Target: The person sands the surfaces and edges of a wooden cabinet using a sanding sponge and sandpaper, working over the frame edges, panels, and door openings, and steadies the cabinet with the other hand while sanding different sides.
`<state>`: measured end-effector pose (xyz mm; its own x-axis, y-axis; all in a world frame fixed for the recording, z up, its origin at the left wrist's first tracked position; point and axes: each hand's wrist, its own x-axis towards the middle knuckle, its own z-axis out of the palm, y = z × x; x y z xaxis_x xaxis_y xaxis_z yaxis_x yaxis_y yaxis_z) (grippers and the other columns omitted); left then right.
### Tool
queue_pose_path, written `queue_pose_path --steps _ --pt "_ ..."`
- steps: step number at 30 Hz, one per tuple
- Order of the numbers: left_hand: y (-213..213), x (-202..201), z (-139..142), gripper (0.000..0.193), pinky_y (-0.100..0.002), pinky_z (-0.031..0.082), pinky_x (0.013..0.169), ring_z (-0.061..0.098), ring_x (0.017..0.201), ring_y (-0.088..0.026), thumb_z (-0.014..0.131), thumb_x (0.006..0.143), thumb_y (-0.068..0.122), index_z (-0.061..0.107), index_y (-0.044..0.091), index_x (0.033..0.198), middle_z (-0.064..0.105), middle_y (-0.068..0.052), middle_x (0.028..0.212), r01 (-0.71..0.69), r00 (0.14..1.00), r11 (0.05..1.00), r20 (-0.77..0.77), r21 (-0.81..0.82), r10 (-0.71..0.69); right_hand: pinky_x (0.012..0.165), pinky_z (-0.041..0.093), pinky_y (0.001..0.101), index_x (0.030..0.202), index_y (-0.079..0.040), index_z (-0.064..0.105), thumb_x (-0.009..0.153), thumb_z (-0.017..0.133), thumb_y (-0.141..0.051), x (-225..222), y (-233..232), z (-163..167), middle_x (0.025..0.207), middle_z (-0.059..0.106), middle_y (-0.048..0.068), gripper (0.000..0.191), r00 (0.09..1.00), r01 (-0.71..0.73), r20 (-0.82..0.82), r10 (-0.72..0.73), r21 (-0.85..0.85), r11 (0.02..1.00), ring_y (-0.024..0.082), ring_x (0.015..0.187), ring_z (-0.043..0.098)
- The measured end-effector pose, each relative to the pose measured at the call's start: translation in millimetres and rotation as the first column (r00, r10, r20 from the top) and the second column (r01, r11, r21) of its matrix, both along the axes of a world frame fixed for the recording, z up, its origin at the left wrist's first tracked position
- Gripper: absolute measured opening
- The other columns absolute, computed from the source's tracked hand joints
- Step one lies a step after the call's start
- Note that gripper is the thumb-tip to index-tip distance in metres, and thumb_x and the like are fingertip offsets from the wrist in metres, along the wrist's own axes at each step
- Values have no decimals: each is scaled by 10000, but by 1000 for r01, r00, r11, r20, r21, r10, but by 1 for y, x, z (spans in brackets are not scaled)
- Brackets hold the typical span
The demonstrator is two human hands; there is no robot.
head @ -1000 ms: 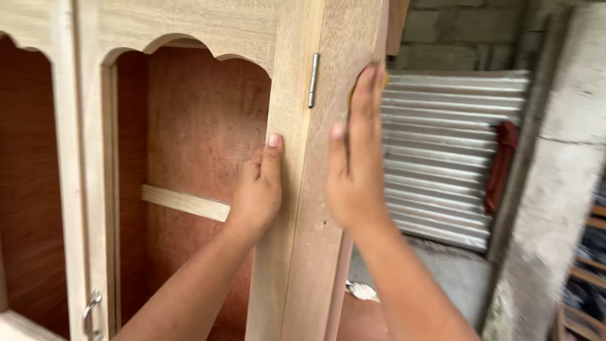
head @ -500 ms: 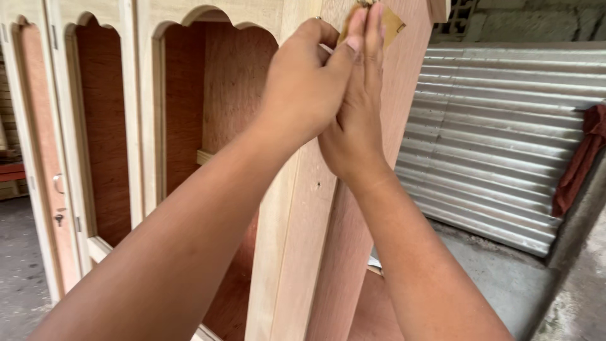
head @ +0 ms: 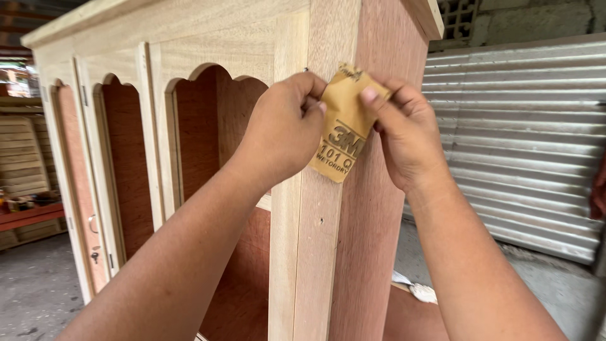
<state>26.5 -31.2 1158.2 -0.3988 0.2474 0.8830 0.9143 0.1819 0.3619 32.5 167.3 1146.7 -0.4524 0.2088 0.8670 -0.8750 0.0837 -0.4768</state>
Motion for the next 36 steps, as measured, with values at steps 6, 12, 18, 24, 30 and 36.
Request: queue_pose_path --steps 6,12,18,24,30,36 --pt "26 21 -15 465 -446 559 827 697 954 -368 555 972 123 413 -46 1382 629 -281 1172 -368 915 926 -139 88 377 677 505 226 925 -66 709 897 796 -159 -14 -1 8 818 705 -36 130 995 49 -86 -41 98 994 63 734 605" --pt "53 8 0 623 -475 562 829 697 903 -411 465 1063 261 167 172 1603 570 -318 1207 -506 821 804 -112 313 560 913 449 329 1196 -22 695 1084 644 -236 -35 -3 22 1124 639 92 247 926 142 -372 -61 195 970 179 1032 541" --pt "72 -14 30 532 -480 550 853 702 890 -397 337 1108 484 125 482 1596 555 -308 1229 -695 695 643 69 322 716 1237 12 560 1644 -134 321 1126 292 -322 -55 -9 -14 1714 217 93 552 749 611 -489 -447 249 752 350 1580 148" --pt "90 16 -67 630 -526 531 809 651 926 -470 436 1028 457 192 399 1606 527 -316 1215 -825 541 514 62 233 839 1286 29 524 1614 -225 351 1085 325 -321 -70 -13 -31 1711 283 19 538 777 583 -425 -464 210 784 281 1601 189" --pt "102 21 -104 607 -533 514 810 641 945 -454 436 1024 433 297 285 1595 575 -253 1136 -885 433 388 147 256 890 1278 32 520 1624 -164 334 1071 354 -268 -59 -12 -33 1711 260 53 563 768 575 -475 -430 214 790 298 1594 161" --pt "101 23 45 695 -523 367 1063 436 1359 -462 394 1044 533 179 152 1584 310 -331 1546 -852 455 400 98 339 885 1275 18 521 1632 -172 292 1082 299 -298 -60 -14 -35 1717 228 52 564 760 602 -469 -450 246 759 283 1593 127"
